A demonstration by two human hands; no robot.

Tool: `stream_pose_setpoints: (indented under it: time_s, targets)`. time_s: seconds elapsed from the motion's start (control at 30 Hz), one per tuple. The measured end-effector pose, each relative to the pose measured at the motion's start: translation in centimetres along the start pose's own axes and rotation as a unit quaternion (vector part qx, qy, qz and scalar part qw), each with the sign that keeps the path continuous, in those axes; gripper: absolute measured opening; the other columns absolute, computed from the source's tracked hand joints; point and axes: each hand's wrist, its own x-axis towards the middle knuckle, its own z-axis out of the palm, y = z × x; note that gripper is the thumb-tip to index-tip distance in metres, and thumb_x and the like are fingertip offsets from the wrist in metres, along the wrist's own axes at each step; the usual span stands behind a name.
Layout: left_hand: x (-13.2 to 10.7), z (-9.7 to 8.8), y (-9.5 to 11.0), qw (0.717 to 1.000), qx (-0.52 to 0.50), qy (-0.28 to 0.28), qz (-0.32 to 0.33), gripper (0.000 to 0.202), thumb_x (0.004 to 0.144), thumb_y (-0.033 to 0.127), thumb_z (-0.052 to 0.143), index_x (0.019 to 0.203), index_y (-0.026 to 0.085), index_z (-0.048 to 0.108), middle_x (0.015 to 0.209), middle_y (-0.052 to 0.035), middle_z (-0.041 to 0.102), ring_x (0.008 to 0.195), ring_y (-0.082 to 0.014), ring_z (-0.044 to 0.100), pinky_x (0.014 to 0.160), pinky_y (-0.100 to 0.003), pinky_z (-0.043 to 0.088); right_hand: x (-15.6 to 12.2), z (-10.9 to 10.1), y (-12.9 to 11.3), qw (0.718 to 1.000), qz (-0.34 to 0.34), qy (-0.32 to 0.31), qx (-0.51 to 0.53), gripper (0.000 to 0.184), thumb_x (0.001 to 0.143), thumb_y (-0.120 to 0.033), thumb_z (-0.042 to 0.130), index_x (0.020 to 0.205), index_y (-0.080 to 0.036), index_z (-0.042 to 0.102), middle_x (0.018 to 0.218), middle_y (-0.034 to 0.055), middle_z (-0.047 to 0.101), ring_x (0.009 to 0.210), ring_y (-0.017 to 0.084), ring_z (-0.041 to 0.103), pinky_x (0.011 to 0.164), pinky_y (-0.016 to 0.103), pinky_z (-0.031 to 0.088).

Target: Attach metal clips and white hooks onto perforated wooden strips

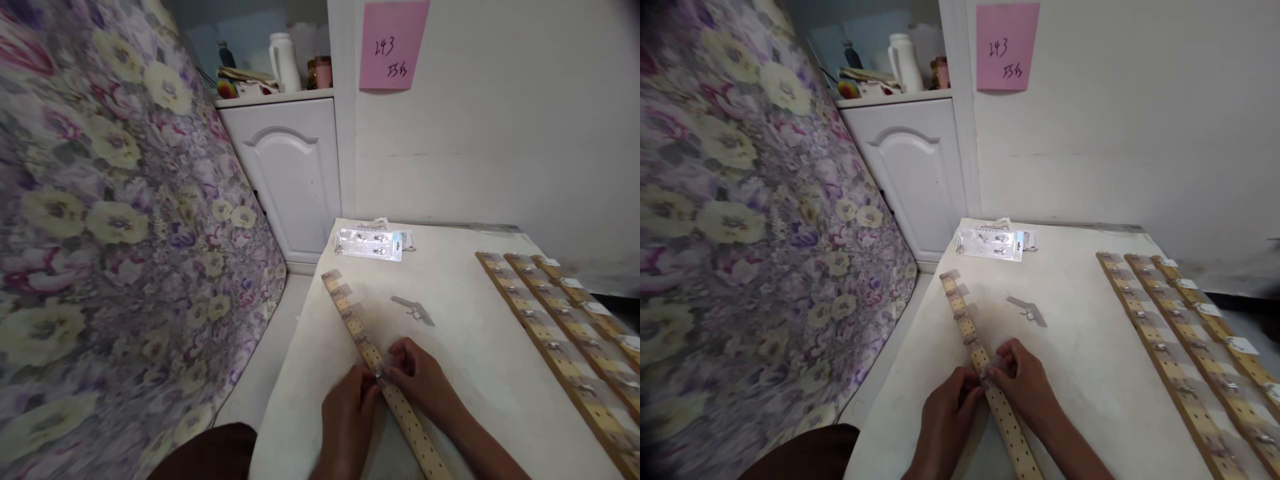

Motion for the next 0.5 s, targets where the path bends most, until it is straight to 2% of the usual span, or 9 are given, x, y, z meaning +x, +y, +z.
stream_pose_setpoints:
  time_s: [0.37,0.5]
  targets:
    - [-0.04,-0.14,0.18,1.0,0.0,-0.003,-0.006,0.01,0.082,0.025,0.051,0.085,0.026,0.06,0.08,0.0059,0.068,0.074,-0.0138,0.06,0.067,-0.023,0.038,0.37,0.24,0.39,1.0,0.005,0.012,-0.026,0.018,0.069,-0.03,0.063,0.08,-0.022,0.052,0.063,-0.0049,0.054,0.06,0.014,0.052,0.057,0.025,0.038]
    - [-0.05,-0.09,0.12,1.0,0.003,0.0,-0.005,0.009,0.082,0.026,0.05,0.085,0.026,0.059,0.078,0.0059,0.067,0.073,-0.0137,0.06,0.066,-0.022,0.037,0.64,0.14,0.34,1.0,0.015,0.004,-0.01,0.023,0.066,-0.027,0.065,0.085,-0.022,0.053,0.064,-0.0056,0.053,0.06,0.013,0.052,0.058,0.025,0.04]
